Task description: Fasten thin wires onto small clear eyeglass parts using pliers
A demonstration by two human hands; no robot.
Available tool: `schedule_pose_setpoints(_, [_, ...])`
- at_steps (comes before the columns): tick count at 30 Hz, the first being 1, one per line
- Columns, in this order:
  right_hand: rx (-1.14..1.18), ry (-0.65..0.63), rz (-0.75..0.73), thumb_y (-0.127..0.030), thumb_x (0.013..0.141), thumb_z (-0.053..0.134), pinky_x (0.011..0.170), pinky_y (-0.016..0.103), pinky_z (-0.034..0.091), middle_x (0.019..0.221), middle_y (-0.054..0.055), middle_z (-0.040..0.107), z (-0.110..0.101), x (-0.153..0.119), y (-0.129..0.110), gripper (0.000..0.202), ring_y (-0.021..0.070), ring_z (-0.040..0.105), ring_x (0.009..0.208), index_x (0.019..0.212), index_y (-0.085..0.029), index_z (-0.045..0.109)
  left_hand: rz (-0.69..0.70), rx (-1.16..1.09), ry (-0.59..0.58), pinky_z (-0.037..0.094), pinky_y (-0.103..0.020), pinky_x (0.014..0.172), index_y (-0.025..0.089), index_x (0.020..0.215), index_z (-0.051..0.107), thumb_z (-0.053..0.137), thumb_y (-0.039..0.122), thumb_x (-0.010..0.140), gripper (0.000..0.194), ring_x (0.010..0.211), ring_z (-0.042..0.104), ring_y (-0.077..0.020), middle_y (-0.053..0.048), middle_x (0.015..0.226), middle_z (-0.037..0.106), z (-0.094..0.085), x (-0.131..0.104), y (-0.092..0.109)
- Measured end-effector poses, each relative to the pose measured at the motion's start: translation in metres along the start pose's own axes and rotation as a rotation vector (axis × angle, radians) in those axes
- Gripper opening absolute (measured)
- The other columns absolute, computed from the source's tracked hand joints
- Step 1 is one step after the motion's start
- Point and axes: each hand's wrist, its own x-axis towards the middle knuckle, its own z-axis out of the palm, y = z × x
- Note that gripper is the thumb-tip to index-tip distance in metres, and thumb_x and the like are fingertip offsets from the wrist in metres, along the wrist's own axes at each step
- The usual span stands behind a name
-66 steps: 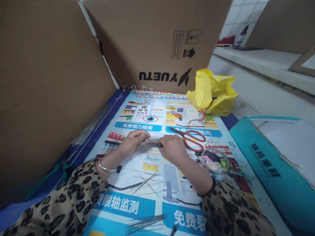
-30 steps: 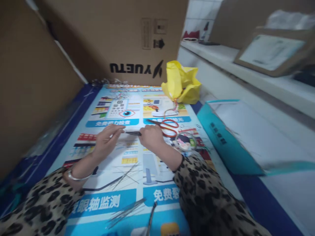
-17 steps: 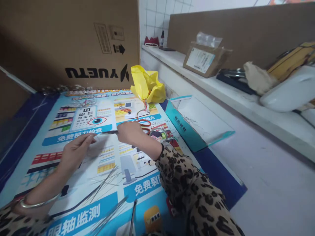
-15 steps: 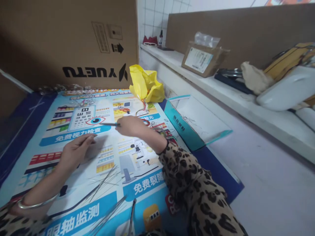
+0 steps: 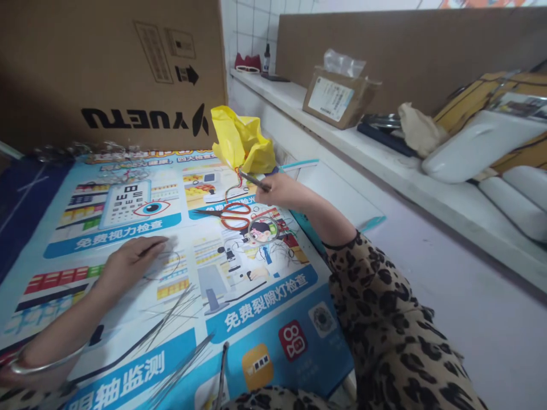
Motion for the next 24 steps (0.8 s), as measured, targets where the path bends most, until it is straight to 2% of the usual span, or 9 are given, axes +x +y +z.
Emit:
schedule_pose_setpoints(3, [-0.274, -0.159, 0.099, -0.029, 0.067, 0.054, 0.049, 0.022, 0.028, 0.058, -0.002, 0.053, 0.009, -0.018, 0.02, 0.013, 0.008, 0.041, 0.053, 0.064, -0.017, 0.058, -0.002, -0.001, 0.01, 0.045, -0.034, 0.083, 0.021, 0.098, 0.063, 0.042, 0.045, 0.081, 0.036, 0.09, 0.059, -0.0217, -0.005, 0.094, 0.067, -0.001, 0.0, 0.002])
schedule_pose_setpoints(7, [-0.521, -0.222, 0.145, -0.028, 0.069, 0.049, 0.048, 0.023, 0.024, 0.05, -0.002, 0.05, 0.028, -0.039, 0.048, 0.015, 0.0075, 0.035, 0.048, 0.061, -0.018, 0.057, 0.004, -0.004, 0.011, 0.045, -0.034, 0.083, 0.021, 0.097, 0.063, 0.042, 0.044, 0.081, 0.035, 0.091, 0.059, -0.0216, -0.005, 0.095, 0.066, -0.001, 0.0, 0.001])
schedule_pose_setpoints(10, [-0.531, -0.204, 0.141, -0.025, 0.069, 0.048, 0.049, 0.023, 0.025, 0.053, 0.0, 0.055, 0.038, -0.052, 0.063, 0.014, 0.0084, 0.039, 0.048, 0.064, -0.018, 0.06, -0.003, -0.002, 0.006, 0.044, -0.034, 0.083, 0.02, 0.098, 0.062, 0.042, 0.043, 0.081, 0.035, 0.092, 0.058, -0.0216, -0.005, 0.096, 0.066, -0.001, 0.0, 0.001])
schedule_pose_setpoints(14, [-0.51, -0.175, 0.155, -0.026, 0.071, 0.049, 0.051, 0.022, 0.027, 0.061, 0.001, 0.061, 0.041, -0.067, 0.073, 0.016, 0.0099, 0.047, 0.052, 0.072, -0.018, 0.063, -0.016, -0.005, -0.01, 0.044, -0.034, 0.083, 0.02, 0.098, 0.062, 0.042, 0.043, 0.081, 0.035, 0.092, 0.058, -0.022, -0.006, 0.096, 0.065, -0.001, 0.0, 0.003])
schedule_pose_setpoints(17, [-0.491, -0.193, 0.033, -0.028, 0.074, 0.049, 0.055, 0.021, 0.032, 0.067, 0.003, 0.063, 0.042, -0.074, 0.08, 0.018, 0.0119, 0.052, 0.059, 0.075, -0.018, 0.064, -0.036, -0.005, -0.014, 0.044, -0.035, 0.082, 0.019, 0.099, 0.061, 0.041, 0.042, 0.081, 0.036, 0.092, 0.057, -0.0224, -0.007, 0.095, 0.065, -0.002, 0.0, 0.004])
schedule_pose_setpoints(20, [-0.496, -0.244, -0.134, -0.02, 0.072, 0.05, 0.063, 0.022, 0.036, 0.079, 0.005, 0.065, 0.045, -0.078, 0.086, 0.017, 0.0144, 0.056, 0.072, 0.081, -0.018, 0.065, -0.059, -0.008, -0.022, 0.044, -0.035, 0.08, 0.018, 0.098, 0.061, 0.041, 0.042, 0.081, 0.036, 0.092, 0.056, -0.0222, -0.007, 0.096, 0.065, -0.002, 0.0, 0.005])
schedule_pose_setpoints(24, [-0.564, -0.269, -0.198, -0.012, 0.068, 0.05, 0.071, 0.023, 0.037, 0.084, 0.005, 0.064, 0.047, -0.081, 0.087, 0.024, 0.0158, 0.056, 0.08, 0.085, -0.019, 0.065, -0.052, -0.012, -0.03, 0.044, -0.034, 0.081, 0.019, 0.098, 0.061, 0.041, 0.042, 0.081, 0.035, 0.093, 0.056, -0.0219, -0.006, 0.097, 0.065, -0.002, -0.001, 0.005])
